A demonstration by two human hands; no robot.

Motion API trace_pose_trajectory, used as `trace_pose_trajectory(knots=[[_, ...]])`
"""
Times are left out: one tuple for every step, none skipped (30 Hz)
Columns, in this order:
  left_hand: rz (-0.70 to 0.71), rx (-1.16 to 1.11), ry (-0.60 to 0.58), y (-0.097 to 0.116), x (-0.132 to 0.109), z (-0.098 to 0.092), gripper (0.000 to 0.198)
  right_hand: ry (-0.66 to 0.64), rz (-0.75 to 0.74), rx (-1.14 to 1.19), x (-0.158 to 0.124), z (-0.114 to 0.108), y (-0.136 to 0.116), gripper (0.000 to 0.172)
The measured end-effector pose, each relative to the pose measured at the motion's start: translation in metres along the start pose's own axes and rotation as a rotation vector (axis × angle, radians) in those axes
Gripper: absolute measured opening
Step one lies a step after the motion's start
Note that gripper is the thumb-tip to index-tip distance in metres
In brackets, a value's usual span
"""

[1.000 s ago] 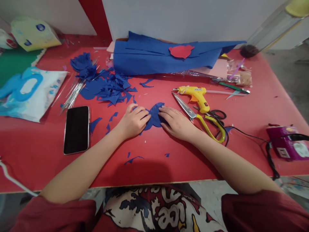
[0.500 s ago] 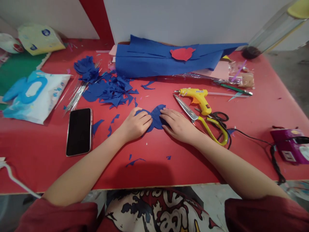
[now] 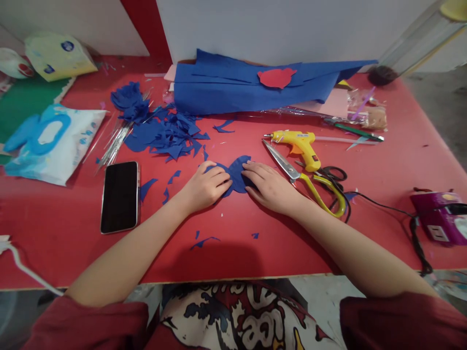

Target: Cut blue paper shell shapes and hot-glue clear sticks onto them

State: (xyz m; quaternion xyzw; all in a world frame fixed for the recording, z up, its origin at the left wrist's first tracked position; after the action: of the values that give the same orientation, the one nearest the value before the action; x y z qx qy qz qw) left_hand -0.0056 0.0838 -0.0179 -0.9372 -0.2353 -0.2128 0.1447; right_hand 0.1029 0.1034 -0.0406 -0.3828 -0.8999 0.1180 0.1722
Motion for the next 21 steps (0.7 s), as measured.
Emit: trace_pose_trajectory(knots=[[0.004, -0.004, 0.003, 0.0002, 0.0, -0.0001, 0.023, -0.001, -0.003, -0.001, -0.0001, 0.0002, -0.0001, 0.035], [0.007, -0.006, 0.003, 0.0004, 0.0, 0.0, 0.023, -0.003, -0.005, -0.003, -0.0002, 0.0005, -0.0001, 0.035], [0.008, -0.008, 0.0, 0.0004, 0.0, 0.0004, 0.024, -0.004, -0.007, -0.006, -0.0002, 0.0007, -0.0001, 0.035], [0.008, -0.009, -0.006, 0.0002, 0.0, 0.0011, 0.025, -0.004, -0.008, -0.01, -0.0003, 0.0008, -0.0002, 0.035], [0.007, -0.011, -0.015, 0.0001, 0.0, 0.0019, 0.025, -0.003, -0.009, -0.015, -0.0003, 0.0007, -0.0003, 0.034], [0.005, -0.015, -0.023, 0.0, 0.0, 0.0026, 0.026, -0.002, -0.01, -0.018, -0.0003, 0.0005, -0.0004, 0.034], [0.005, -0.021, -0.029, -0.0001, 0.0, 0.003, 0.026, -0.002, -0.009, -0.019, -0.0002, 0.0004, -0.0004, 0.034], [0.005, -0.03, -0.033, -0.0001, 0.0001, 0.003, 0.026, -0.005, -0.007, -0.018, -0.0001, 0.0004, -0.0004, 0.034], [0.005, -0.041, -0.037, 0.0, 0.0002, 0.0029, 0.026, -0.011, -0.004, -0.015, 0.0, 0.0005, -0.0003, 0.034], [0.005, -0.053, -0.043, 0.0001, 0.0003, 0.0029, 0.026, -0.016, 0.001, -0.011, 0.0001, 0.0008, -0.0001, 0.034], [0.005, -0.066, -0.053, 0.0002, 0.0004, 0.003, 0.026, -0.02, 0.005, -0.005, 0.0002, 0.001, 0.0002, 0.034], [0.005, -0.078, -0.064, 0.0004, 0.0004, 0.0033, 0.026, -0.022, 0.007, 0.0, 0.0002, 0.001, 0.0004, 0.034], [0.005, -0.088, -0.075, 0.0005, 0.0005, 0.0036, 0.026, -0.021, 0.008, 0.003, 0.0003, 0.0009, 0.0005, 0.034], [0.005, -0.097, -0.085, 0.0007, 0.0006, 0.0039, 0.025, -0.018, 0.007, 0.005, 0.0003, 0.0008, 0.0004, 0.034], [0.008, -0.103, -0.09, 0.001, 0.0006, 0.004, 0.025, -0.016, 0.005, 0.005, 0.0003, 0.0007, 0.0003, 0.034], [0.01, -0.107, -0.091, 0.0013, 0.0007, 0.0038, 0.025, -0.013, 0.001, 0.004, 0.0003, 0.0007, 0.0001, 0.033], [0.013, -0.109, -0.089, 0.0015, 0.0007, 0.0035, 0.024, -0.012, -0.001, 0.002, 0.0003, 0.0007, 0.0, 0.033], [0.016, -0.11, -0.085, 0.0018, 0.0008, 0.0032, 0.024, -0.01, -0.001, -0.001, 0.0003, 0.0007, -0.0001, 0.033], [0.02, -0.11, -0.08, 0.0021, 0.0008, 0.0029, 0.024, -0.009, -0.001, -0.003, 0.0002, 0.0006, 0.0, 0.033], [0.025, -0.108, -0.075, 0.0026, 0.0009, 0.0025, 0.023, -0.008, 0.0, -0.005, 0.0002, 0.0004, 0.0001, 0.033], [0.031, -0.106, -0.068, 0.003, 0.0009, 0.0019, 0.023, -0.007, -0.001, -0.006, 0.0001, 0.0003, 0.0, 0.033]])
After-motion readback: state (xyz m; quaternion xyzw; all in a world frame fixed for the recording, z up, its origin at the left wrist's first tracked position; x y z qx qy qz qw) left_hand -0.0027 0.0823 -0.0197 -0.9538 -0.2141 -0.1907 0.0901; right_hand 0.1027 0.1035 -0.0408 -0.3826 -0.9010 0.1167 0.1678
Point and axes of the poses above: each hand's wrist, its own x-axis towards the middle knuckle, its own z-axis out of the palm, y = z × x, the point moved 8 cm from there along x, towards the middle knuckle, and after that the axes turned 3 degrees about x, right-handed, at the moved point
